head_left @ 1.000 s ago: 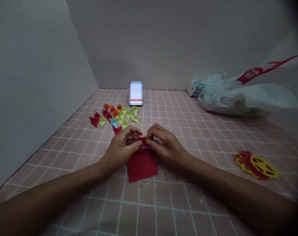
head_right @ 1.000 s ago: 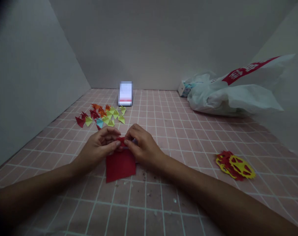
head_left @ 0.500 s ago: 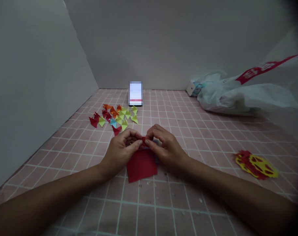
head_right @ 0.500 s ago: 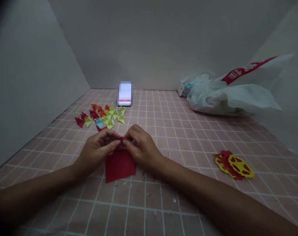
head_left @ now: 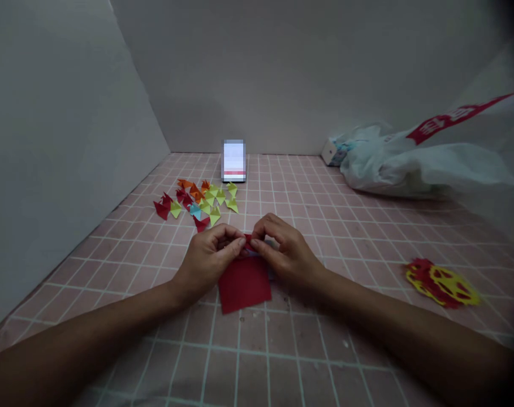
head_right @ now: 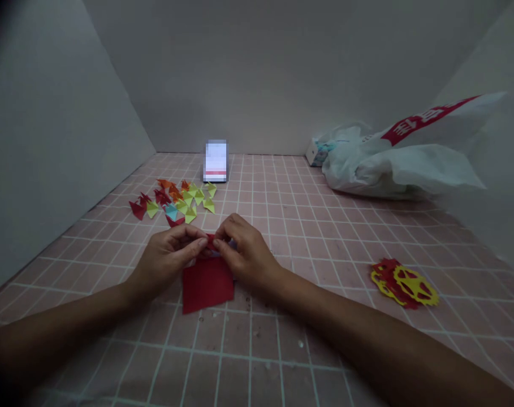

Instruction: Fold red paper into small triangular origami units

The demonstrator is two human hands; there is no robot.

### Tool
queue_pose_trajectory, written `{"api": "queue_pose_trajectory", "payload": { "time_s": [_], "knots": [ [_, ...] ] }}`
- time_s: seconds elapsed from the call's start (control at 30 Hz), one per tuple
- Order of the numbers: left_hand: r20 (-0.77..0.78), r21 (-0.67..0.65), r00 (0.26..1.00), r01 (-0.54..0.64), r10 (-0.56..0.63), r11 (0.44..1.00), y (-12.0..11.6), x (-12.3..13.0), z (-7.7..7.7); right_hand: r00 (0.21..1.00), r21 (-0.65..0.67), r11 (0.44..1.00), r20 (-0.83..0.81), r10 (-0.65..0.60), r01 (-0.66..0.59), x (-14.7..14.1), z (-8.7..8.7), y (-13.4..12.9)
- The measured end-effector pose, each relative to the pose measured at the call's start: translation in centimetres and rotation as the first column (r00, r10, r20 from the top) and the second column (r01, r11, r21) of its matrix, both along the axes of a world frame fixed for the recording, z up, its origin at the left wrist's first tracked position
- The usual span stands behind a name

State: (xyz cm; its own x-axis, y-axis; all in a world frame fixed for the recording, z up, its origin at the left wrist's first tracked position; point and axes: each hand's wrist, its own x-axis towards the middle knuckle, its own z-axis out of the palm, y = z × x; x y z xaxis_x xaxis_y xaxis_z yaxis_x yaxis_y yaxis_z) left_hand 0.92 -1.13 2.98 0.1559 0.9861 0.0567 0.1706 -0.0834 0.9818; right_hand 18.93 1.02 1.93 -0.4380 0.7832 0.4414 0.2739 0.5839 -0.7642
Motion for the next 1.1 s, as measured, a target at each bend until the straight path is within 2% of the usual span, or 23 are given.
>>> {"api": "queue_pose_trajectory", "payload": {
  "time_s": [0.13,0.27,0.5,0.6,0.83,1.1],
  "knots": [
    [-0.070,0.033,0.997,-0.043,0.045,0.999,0.1,0.1,0.1,1.000,0.009,1.000,0.012,0.024,-0.024,-0.1,0.1,-0.2],
    [-0.076,0.055,0.995,-0.064,0.068,0.996,0.0,0.1,0.2,0.999,-0.017,0.999,0.003,0.036,-0.036,0.0,0.1,-0.3],
    [-0.061,0.028,0.993,-0.096,0.098,0.995,0.1,0.1,0.4,0.997,-0.246,0.968,-0.064,0.032,-0.047,0.2,0.1,0.1],
    [-0.074,0.051,0.992,-0.097,0.101,0.994,0.1,0.1,0.5,0.996,-0.294,0.954,-0.080,0.030,-0.052,0.1,0.1,0.0],
    [-0.120,0.093,0.987,-0.094,0.105,0.991,0.0,0.0,0.2,0.997,-0.280,0.959,-0.074,0.021,-0.041,-0.1,0.1,-0.1],
    [-0.184,0.196,0.976,-0.083,0.120,0.977,0.1,-0.2,-0.8,0.999,-0.163,0.986,0.006,0.035,-0.033,-0.2,-0.3,-0.2]
  ]
}}
